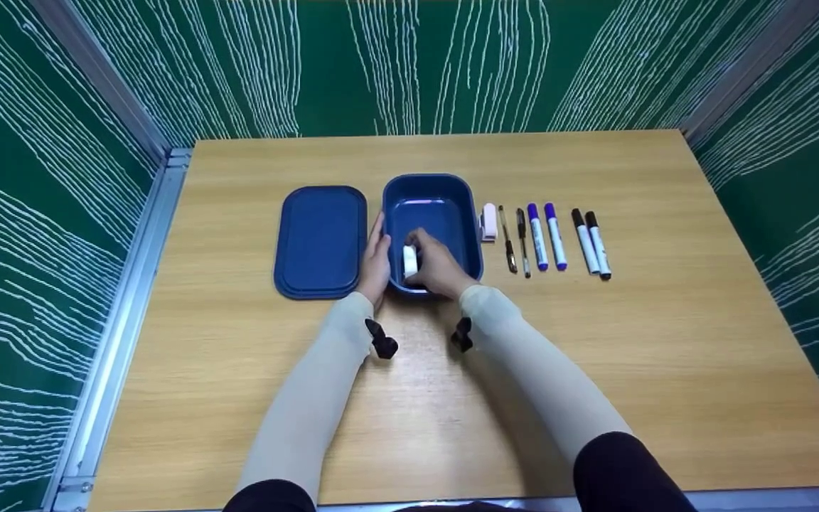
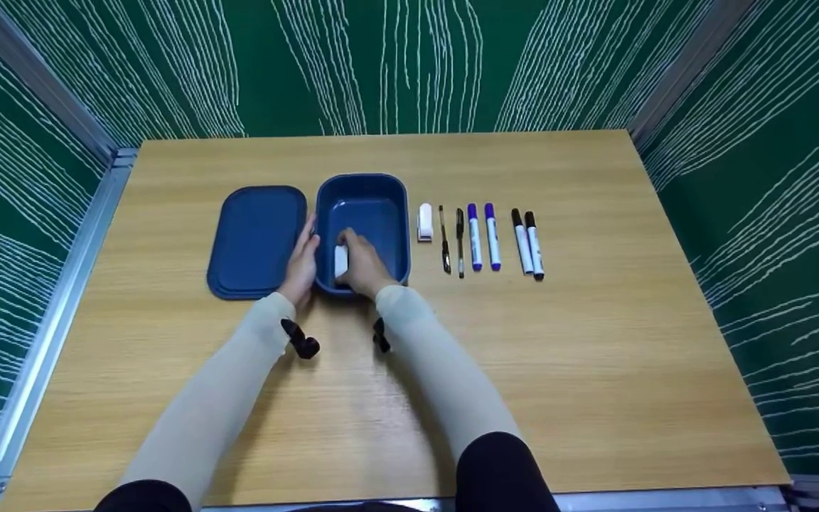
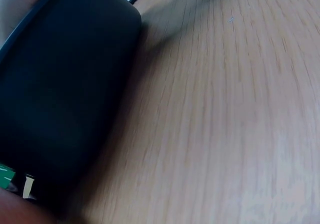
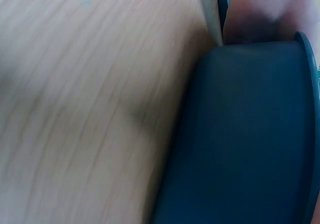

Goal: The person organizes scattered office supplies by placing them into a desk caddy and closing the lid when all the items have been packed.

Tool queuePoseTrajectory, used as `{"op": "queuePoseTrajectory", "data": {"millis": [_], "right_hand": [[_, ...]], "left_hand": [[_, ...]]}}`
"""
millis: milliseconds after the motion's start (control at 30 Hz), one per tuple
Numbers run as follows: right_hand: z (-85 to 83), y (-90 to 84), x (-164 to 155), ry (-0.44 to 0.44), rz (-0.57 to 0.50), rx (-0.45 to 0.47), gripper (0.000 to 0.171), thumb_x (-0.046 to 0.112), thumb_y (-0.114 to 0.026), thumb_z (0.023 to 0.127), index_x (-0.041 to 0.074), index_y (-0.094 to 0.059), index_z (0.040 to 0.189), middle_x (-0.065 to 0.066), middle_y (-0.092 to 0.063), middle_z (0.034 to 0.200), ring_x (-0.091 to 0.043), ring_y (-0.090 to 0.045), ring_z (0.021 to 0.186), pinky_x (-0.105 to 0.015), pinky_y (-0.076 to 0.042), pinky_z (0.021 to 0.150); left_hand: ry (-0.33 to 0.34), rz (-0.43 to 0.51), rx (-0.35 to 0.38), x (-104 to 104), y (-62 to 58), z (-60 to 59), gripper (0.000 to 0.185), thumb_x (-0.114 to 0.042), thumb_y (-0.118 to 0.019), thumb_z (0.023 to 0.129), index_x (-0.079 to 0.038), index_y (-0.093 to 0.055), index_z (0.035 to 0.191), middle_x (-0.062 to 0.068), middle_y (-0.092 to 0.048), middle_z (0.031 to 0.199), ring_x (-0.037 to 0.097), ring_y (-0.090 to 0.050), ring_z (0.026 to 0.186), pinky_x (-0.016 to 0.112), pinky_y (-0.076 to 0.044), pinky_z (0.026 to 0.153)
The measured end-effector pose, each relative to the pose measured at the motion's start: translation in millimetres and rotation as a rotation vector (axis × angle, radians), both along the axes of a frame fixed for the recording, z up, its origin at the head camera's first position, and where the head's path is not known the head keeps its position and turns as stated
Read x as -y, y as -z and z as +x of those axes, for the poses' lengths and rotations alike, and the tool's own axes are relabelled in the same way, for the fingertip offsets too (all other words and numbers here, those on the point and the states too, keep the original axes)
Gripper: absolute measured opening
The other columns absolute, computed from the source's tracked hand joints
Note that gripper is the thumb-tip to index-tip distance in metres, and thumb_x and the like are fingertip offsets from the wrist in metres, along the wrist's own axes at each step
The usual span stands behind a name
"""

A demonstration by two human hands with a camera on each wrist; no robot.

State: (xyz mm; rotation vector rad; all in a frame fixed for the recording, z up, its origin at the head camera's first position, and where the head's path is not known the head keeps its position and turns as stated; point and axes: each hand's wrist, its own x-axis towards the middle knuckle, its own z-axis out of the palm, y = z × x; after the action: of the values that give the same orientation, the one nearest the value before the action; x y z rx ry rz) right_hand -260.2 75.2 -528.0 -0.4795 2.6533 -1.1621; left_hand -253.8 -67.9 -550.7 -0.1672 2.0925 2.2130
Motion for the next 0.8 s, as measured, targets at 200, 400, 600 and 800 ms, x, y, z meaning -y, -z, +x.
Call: {"op": "queuePoseTrajectory", "data": {"millis": [200,400,600,800], "right_hand": [[-1.7,0.9,0.4,-0.012,0.025,0.026,0.065,0.001,-0.084,0.072,0.008,-0.048,0.125,-0.015,-0.058,0.122,-0.029,-0.056,0.110,-0.043,-0.048,0.098],[-3.2,2.0,0.6,-0.026,0.069,0.041,0.067,0.004,-0.083,0.074,0.006,-0.047,0.131,-0.016,-0.057,0.125,-0.030,-0.054,0.113,-0.044,-0.046,0.102],[-4.3,0.3,1.0,-0.055,0.155,0.031,0.069,0.009,-0.084,0.075,0.004,-0.051,0.136,-0.016,-0.056,0.132,-0.030,-0.051,0.121,-0.043,-0.041,0.108],[-4.6,-1.2,1.1,-0.067,0.171,0.018,0.070,0.009,-0.085,0.074,0.004,-0.053,0.136,-0.016,-0.057,0.134,-0.031,-0.050,0.126,-0.041,-0.039,0.110]], "left_hand": [[-0.011,-0.003,0.005,0.1,-0.6,-0.8,0.051,-0.022,-0.032,0.109,-0.032,-0.023,0.157,-0.008,-0.017,0.164,0.019,-0.015,0.151,0.042,-0.013,0.123],[-0.014,-0.012,0.008,-0.5,-1.2,-0.8,0.051,-0.021,-0.032,0.109,-0.028,-0.023,0.158,-0.006,-0.018,0.165,0.021,-0.014,0.152,0.043,-0.012,0.123],[-0.004,-0.008,-0.003,-0.6,-1.9,0.7,0.050,-0.022,-0.030,0.109,-0.029,-0.021,0.158,-0.006,-0.016,0.165,0.021,-0.014,0.152,0.044,-0.013,0.123],[0.008,0.018,-0.010,0.4,-2.2,0.3,0.051,-0.020,-0.030,0.109,-0.027,-0.021,0.158,-0.005,-0.014,0.165,0.021,-0.011,0.152,0.042,-0.012,0.123]]}}
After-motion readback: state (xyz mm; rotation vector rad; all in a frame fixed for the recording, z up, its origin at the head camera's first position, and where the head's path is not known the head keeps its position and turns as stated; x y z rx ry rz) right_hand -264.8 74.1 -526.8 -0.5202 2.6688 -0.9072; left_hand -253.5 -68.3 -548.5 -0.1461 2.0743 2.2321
